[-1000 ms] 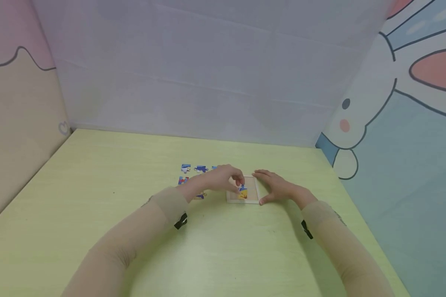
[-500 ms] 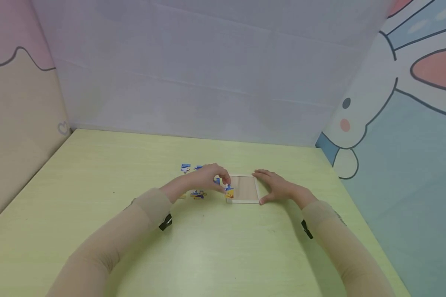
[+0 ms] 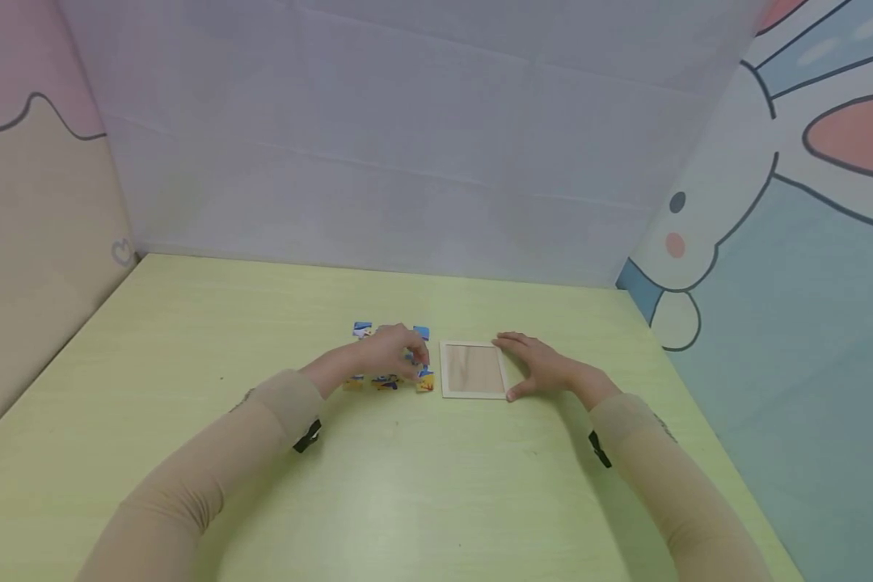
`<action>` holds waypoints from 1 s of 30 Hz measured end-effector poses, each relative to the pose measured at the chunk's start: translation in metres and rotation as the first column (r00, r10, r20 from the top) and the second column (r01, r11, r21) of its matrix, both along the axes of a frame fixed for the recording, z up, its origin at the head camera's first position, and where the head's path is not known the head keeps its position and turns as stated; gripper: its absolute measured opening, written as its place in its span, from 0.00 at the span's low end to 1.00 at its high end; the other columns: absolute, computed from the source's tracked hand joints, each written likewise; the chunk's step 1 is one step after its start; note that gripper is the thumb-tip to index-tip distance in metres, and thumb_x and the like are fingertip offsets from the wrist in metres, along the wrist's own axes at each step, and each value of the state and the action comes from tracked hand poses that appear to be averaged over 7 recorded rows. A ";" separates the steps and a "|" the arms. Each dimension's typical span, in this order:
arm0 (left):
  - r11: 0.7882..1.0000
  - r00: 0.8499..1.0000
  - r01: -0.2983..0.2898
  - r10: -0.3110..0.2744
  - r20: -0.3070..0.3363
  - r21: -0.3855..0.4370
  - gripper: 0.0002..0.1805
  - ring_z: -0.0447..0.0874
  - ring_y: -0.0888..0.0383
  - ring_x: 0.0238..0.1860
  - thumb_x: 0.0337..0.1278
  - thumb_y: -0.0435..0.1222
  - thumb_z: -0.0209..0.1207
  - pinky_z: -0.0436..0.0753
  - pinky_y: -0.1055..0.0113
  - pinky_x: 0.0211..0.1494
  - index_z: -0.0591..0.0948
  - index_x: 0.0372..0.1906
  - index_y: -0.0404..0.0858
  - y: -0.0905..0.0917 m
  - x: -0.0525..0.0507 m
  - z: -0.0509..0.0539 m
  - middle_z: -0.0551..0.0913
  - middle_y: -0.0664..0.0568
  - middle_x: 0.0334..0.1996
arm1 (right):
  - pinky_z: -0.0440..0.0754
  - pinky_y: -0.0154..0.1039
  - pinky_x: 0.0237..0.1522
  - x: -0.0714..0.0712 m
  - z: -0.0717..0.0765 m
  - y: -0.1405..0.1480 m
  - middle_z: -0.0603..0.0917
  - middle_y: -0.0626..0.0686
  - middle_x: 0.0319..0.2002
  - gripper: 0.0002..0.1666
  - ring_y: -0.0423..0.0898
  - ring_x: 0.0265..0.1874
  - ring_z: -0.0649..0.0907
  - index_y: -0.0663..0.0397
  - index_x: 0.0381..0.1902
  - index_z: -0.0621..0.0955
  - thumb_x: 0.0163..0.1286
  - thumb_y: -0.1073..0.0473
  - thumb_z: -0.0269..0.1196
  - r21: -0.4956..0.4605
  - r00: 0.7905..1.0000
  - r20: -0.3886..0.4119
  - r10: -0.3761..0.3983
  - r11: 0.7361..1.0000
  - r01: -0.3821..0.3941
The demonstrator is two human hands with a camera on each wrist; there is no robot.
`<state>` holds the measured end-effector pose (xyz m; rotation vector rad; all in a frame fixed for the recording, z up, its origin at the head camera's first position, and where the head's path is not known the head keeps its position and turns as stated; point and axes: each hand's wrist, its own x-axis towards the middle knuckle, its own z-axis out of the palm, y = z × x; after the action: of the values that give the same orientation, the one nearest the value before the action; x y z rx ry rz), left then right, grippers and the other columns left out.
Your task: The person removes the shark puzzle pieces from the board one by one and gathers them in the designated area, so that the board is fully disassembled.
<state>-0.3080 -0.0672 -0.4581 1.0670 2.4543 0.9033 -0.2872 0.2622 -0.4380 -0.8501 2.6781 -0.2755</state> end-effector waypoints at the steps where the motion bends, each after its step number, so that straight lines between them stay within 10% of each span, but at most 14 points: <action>1: 1.000 1.000 -0.001 0.001 -0.012 -0.010 0.10 0.75 0.62 0.43 0.48 0.41 0.69 0.74 0.63 0.50 0.81 0.38 0.50 -0.001 -0.001 -0.002 0.81 0.64 0.38 | 0.53 0.61 0.67 0.000 0.000 0.000 0.54 0.61 0.72 0.60 0.63 0.70 0.55 0.57 0.72 0.56 0.50 0.37 0.70 0.000 1.000 0.000 0.000 1.000 0.000; 14: 0.997 0.993 0.026 -0.035 -0.115 -0.079 0.11 0.71 0.60 0.43 0.49 0.41 0.68 0.60 0.47 0.59 0.82 0.39 0.48 -0.004 0.001 -0.001 0.79 0.64 0.34 | 0.53 0.62 0.66 0.001 0.001 -0.001 0.54 0.63 0.72 0.60 0.64 0.69 0.55 0.60 0.72 0.56 0.50 0.40 0.71 -0.005 1.000 -0.002 0.005 1.000 -0.005; 30: 0.984 0.963 -0.169 0.177 -0.203 0.060 0.17 0.70 0.47 0.52 0.58 0.42 0.61 0.60 0.45 0.58 0.79 0.51 0.41 -0.058 0.001 0.026 0.80 0.49 0.46 | 0.53 0.62 0.66 -0.007 0.001 0.004 0.53 0.62 0.72 0.62 0.63 0.70 0.54 0.57 0.72 0.56 0.48 0.37 0.71 -0.007 0.998 0.058 -0.025 1.000 0.025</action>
<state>-0.3072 -0.1257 -0.4320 1.0188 2.7487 0.9413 -0.2938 0.2661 -0.4374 -0.7990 2.6369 -0.3120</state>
